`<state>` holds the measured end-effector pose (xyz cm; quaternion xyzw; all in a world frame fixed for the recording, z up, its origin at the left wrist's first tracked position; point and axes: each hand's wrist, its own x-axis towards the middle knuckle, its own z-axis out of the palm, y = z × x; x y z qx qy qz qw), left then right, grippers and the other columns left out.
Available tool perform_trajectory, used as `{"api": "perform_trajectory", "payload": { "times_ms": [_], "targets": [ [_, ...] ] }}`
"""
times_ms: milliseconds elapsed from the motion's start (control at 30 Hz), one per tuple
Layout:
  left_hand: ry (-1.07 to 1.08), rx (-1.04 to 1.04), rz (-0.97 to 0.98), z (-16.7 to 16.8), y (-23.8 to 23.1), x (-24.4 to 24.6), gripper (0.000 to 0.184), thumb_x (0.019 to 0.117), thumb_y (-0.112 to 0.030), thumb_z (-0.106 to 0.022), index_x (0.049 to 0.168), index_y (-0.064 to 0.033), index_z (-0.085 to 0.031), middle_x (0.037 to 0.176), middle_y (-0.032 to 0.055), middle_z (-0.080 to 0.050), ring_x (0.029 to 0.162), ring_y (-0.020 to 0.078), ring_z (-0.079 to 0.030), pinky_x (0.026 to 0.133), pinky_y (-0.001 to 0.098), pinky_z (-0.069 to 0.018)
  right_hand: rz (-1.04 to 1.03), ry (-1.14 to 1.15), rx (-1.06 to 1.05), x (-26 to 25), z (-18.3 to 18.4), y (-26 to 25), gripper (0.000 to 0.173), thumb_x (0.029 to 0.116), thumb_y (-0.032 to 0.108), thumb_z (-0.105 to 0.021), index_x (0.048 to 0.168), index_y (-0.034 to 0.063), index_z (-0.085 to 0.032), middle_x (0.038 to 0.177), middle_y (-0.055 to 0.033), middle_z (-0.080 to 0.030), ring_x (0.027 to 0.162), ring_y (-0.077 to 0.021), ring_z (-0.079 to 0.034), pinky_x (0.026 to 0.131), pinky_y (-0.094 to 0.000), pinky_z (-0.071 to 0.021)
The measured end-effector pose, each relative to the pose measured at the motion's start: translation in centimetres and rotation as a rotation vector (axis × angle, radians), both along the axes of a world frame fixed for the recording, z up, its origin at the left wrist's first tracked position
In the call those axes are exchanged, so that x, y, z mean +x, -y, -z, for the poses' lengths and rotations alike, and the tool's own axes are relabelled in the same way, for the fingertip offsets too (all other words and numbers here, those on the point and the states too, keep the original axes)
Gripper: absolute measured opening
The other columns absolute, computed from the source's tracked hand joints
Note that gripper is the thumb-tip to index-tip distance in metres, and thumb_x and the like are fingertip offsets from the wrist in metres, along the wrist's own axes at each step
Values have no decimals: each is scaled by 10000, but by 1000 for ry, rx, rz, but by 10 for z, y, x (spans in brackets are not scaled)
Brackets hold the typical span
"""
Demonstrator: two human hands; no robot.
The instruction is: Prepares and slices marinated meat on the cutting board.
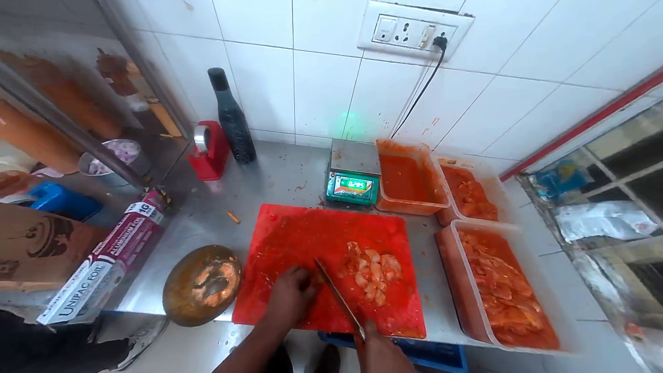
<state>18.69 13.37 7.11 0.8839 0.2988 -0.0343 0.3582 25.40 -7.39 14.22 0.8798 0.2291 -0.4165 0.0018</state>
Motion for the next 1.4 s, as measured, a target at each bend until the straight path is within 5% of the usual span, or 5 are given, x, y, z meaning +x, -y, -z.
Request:
{"api": "perform_trajectory", "payload": {
  "times_ms": [200,433,1033,1233,1400],
  "targets": [
    [5,6,11,0,-2,-5,281,952,-289,-688,1109,-67,-760,1162,109,-721,1071,236,-697,988,424,-552,51,37,72,24,20,-64,435,1066,207,-420,1485,92,-389,1140,-184,-705,1046,-361,-725,877,-542,-587],
    [126,21,-88,9,-4,-25,302,932,-335,-710,1126,-111,-771,1172,89,-722,1084,195,-696,978,380,-570,102,30,103,26,13,11,438,1072,301,-482,1447,78,-448,1055,-188,-717,1013,-365,-723,894,-540,-570],
    [51,37,-82,4,-7,-26,264,941,-307,-681,1037,-84,-783,1119,86,-736,1032,208,-706,951,389,-568,-84,-79,16,-5,-17,3,466,1097,387,-420,1378,25,-501,1053,-239,-715,1021,-429,-716,845,-592,-567],
    [13,23,-24,4,-8,-26,254,940,-290,-694,1070,-89,-777,1139,79,-730,1018,195,-705,946,377,-570,-86,-26,67,2,29,-69,410,1062,212,-443,1447,74,-412,1128,-194,-698,1052,-376,-718,870,-547,-586],
    [-27,80,-124,-6,-18,-22,257,940,-282,-696,1073,-75,-770,1110,109,-731,1037,242,-702,957,446,-560,71,-41,63,-3,20,-15,436,1069,303,-475,1436,68,-459,1092,-217,-717,1031,-405,-722,872,-581,-574]
  ]
}}
